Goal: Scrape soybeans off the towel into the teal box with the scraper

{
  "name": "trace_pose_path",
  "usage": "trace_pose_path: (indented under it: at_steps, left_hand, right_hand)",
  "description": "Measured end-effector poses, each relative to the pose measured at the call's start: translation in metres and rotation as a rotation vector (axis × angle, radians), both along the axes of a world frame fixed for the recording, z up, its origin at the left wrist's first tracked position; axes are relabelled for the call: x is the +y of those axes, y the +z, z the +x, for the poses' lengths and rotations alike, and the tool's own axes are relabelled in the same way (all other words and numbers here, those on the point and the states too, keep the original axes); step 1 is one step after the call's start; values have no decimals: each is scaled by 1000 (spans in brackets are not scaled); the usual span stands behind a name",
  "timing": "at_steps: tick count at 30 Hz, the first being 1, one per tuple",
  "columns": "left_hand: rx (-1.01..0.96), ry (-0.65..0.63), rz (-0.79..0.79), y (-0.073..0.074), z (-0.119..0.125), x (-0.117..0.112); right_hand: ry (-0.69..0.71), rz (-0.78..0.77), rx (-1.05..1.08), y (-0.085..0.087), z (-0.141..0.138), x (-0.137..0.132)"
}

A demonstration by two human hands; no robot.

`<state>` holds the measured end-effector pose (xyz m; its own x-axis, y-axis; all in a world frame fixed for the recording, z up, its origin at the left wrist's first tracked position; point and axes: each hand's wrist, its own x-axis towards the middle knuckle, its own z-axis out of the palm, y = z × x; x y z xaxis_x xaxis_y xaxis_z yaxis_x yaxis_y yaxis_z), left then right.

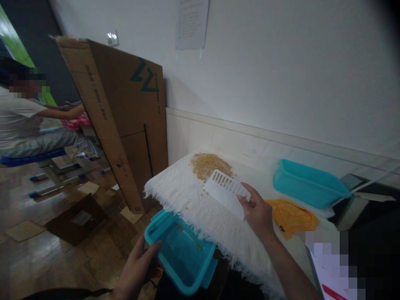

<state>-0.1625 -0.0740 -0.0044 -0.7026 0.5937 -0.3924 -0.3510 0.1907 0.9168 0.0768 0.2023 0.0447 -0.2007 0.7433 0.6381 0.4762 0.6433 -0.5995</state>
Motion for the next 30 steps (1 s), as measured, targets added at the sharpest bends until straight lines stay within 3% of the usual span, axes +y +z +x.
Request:
trace_pose_path:
  at_steps: [15, 22, 30]
  left_hand:
    - [25, -53, -22, -11, -7, -1]
    - [56, -46, -42, -23, -13, -5]
    - [46, -27, 0, -16, -16, -4]
  right_hand:
    - [251, 541, -144, 2, -14, -39]
    - [375, 567, -141, -2, -18, -52]
    - [500, 587, -115, -12, -15, -61]
